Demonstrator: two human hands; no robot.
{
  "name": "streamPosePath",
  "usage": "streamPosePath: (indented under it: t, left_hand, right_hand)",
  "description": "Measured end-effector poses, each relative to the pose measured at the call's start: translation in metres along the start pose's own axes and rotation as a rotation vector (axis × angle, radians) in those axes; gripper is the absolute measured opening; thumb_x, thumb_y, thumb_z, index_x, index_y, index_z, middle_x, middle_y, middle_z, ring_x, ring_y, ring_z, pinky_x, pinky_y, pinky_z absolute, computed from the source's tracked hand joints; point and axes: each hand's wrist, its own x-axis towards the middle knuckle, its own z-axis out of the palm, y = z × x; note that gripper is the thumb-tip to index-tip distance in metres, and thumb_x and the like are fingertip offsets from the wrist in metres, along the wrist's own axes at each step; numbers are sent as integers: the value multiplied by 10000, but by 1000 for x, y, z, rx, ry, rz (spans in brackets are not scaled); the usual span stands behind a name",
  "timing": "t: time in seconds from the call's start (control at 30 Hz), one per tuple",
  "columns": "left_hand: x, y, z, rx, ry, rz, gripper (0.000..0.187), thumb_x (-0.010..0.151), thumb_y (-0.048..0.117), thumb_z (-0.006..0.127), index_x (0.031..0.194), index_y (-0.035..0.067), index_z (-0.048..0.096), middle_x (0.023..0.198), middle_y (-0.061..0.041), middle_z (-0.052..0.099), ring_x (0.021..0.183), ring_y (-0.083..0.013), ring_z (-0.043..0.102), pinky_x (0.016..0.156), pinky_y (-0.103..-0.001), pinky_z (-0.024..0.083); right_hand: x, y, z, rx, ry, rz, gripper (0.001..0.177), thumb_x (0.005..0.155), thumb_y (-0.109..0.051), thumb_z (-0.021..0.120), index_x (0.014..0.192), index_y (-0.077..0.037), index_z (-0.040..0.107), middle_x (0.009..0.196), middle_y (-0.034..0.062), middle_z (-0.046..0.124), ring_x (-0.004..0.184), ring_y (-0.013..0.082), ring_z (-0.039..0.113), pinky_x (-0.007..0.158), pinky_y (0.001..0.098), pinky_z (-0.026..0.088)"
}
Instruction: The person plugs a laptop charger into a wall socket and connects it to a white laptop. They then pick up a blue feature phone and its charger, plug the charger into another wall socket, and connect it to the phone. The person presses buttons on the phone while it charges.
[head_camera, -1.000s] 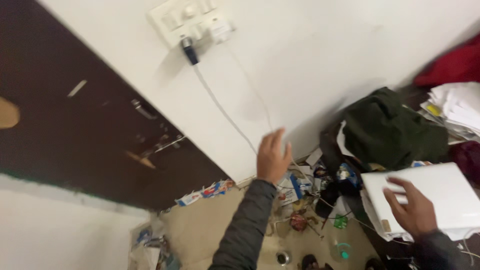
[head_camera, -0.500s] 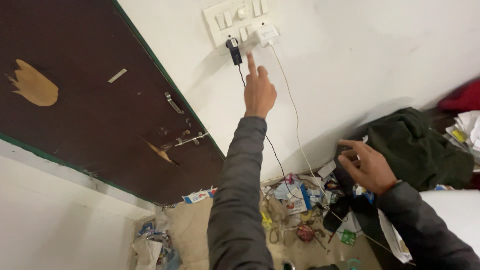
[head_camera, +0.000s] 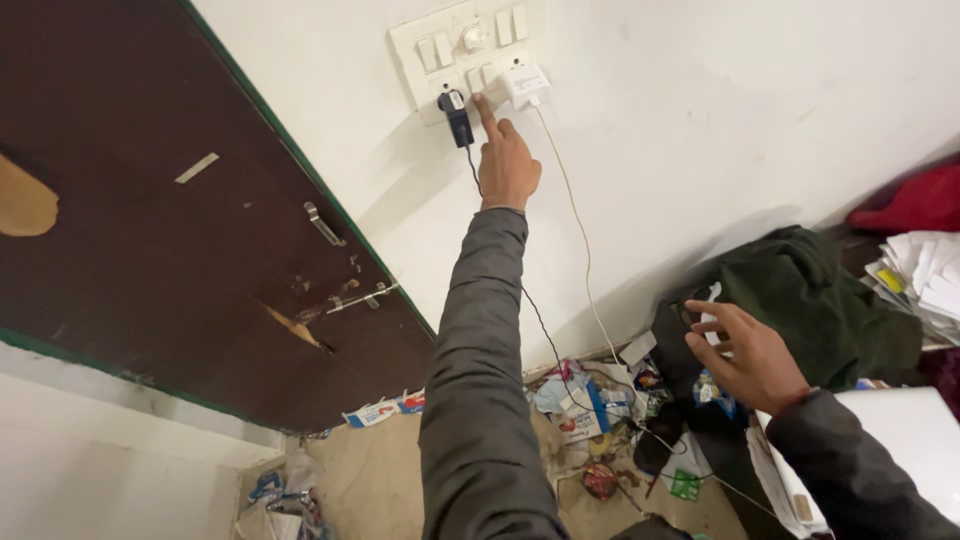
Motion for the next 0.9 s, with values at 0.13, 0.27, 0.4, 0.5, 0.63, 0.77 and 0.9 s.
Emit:
streamPosePath:
  t: [0.13,0.27,0.4,0.5,0.63,0.77,0.9]
  left_hand:
    - [-52,31,-14,-68,281,157,376,823,-32,623,1192,-42,550,1324,-232,571,904,-364,705,746,-445,595]
    - [-209,80,-54,-408,238,891,104,867,130,669,964,101,644,879,-75,622,765,-245,633,654,-405,522]
    - [-314,124,-81,-780,-251,700,153,811,164,658,852,46,569,775,-131,538,683,-313,590,611,-445,489]
    - [-351,149,-55,-797,-436,644,158,917,189,653,884,47,591,798,-125,583,659,-311,612,583,-436,503]
    - [-390,152,-20,-819,-516,527,131,946,203,636,891,85,626,818,-103,646,663,-348,633,554,-454,500]
    - [-419,160,-6,-789,-647,571,195,979,202,647,819,96,612,718,-101,613,619,-358,615,526,-462,474]
    - [-437,187,-4,-858,-700,644,252,972,194,645,752,88,582,675,-102,599,578,-349,600,501,-449,464]
  right_hand:
    - [-30,15,-14,6,189,-130,318,952,-242,664,1197,-41,690,993,122,723,788,212,748,669,322,599]
    - [-93,35,-40,-169,452,-210,383,904,-376,532,887,-94,791,650,11,641,583,119,625,539,265,514]
    - [-146,51,-52,-170,401,-177,398,965,-319,533,728,-43,694,596,59,624,482,156,599,479,308,485]
    - [-203,57,-58,-229,461,10,361,939,-240,565,664,-34,676,530,75,594,393,188,529,421,346,434]
    - [-264,48,-59,-293,614,159,344,956,-204,611,672,-13,644,550,104,561,413,225,520,425,369,408]
    - [-322,35,-61,-366,722,319,366,982,-177,617,646,-32,607,543,99,516,423,247,489,451,380,394]
    - [-375,22,-69,-415,794,474,360,958,-152,624,627,-19,575,505,101,444,393,254,421,441,402,356]
